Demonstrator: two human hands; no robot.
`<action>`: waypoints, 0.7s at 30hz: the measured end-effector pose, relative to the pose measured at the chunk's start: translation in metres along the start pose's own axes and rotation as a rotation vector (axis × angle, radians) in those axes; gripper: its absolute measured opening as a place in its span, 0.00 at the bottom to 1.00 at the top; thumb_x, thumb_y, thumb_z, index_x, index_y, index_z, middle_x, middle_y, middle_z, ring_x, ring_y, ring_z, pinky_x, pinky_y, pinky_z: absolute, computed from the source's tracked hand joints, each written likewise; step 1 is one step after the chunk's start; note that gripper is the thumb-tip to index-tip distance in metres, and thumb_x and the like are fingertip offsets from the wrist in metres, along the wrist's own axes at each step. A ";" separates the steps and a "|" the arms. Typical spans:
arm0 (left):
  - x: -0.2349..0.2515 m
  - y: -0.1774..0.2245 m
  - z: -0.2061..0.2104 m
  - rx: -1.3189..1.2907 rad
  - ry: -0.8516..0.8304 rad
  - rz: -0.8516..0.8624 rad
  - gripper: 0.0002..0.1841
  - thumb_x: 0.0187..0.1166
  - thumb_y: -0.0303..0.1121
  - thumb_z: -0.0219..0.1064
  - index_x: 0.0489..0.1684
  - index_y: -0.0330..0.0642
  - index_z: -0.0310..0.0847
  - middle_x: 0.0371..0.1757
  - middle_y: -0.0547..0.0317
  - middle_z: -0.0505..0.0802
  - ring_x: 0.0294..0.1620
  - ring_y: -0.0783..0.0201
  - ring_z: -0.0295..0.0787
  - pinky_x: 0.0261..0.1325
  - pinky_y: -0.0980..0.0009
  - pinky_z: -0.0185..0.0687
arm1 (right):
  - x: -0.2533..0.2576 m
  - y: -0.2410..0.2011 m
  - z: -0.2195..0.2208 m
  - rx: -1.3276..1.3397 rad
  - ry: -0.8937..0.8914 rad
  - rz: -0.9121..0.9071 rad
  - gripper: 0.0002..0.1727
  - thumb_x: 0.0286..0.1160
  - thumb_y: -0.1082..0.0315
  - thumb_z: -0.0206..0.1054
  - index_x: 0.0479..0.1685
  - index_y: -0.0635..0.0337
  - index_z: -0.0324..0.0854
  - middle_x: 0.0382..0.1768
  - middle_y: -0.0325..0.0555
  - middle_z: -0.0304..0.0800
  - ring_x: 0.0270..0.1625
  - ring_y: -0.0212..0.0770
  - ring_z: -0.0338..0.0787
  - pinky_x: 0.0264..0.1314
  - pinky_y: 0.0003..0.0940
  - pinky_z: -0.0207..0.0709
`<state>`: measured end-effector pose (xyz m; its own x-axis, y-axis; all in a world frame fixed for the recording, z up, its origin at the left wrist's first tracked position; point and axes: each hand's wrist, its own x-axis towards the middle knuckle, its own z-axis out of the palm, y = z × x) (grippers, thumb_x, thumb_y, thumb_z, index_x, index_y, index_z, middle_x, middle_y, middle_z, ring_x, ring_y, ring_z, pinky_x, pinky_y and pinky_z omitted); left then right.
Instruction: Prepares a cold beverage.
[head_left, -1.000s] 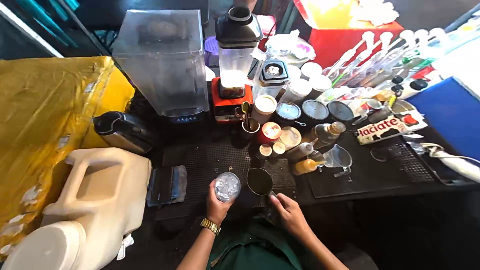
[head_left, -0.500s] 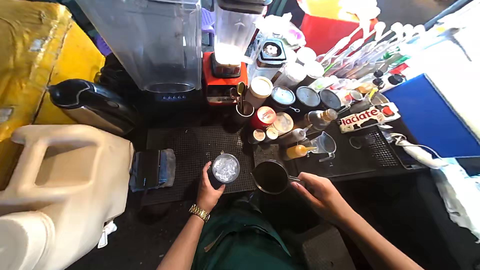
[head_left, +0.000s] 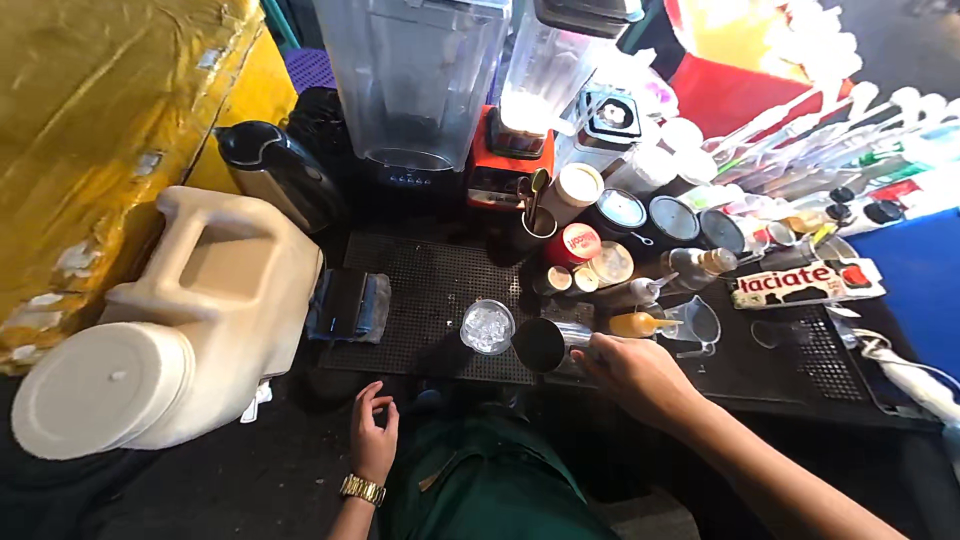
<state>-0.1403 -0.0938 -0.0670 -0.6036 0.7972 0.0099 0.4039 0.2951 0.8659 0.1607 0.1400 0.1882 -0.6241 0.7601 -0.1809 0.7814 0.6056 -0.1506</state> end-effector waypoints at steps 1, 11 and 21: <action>-0.004 -0.004 -0.001 0.011 0.004 -0.029 0.23 0.72 0.25 0.67 0.66 0.24 0.78 0.68 0.32 0.84 0.49 0.58 0.93 0.51 0.67 0.91 | 0.003 -0.002 -0.003 -0.016 -0.024 -0.005 0.27 0.83 0.44 0.54 0.22 0.55 0.78 0.15 0.41 0.77 0.21 0.44 0.84 0.22 0.45 0.76; -0.050 -0.053 -0.007 0.079 -0.042 -0.320 0.26 0.74 0.24 0.64 0.74 0.27 0.73 0.69 0.31 0.83 0.50 0.51 0.92 0.56 0.57 0.89 | 0.021 -0.016 -0.013 -0.162 -0.140 -0.058 0.24 0.84 0.48 0.56 0.25 0.56 0.80 0.17 0.44 0.81 0.23 0.47 0.88 0.26 0.47 0.78; -0.084 -0.088 -0.015 0.108 -0.111 -0.548 0.30 0.75 0.20 0.65 0.80 0.26 0.66 0.75 0.27 0.79 0.55 0.43 0.91 0.62 0.50 0.86 | 0.037 -0.035 -0.029 -0.235 -0.322 -0.012 0.23 0.86 0.47 0.56 0.30 0.56 0.82 0.22 0.45 0.85 0.29 0.48 0.90 0.33 0.49 0.79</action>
<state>-0.1356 -0.1943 -0.1369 -0.6716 0.5610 -0.4840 0.1233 0.7288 0.6736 0.1100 0.1539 0.2146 -0.5741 0.6625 -0.4812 0.7304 0.6799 0.0647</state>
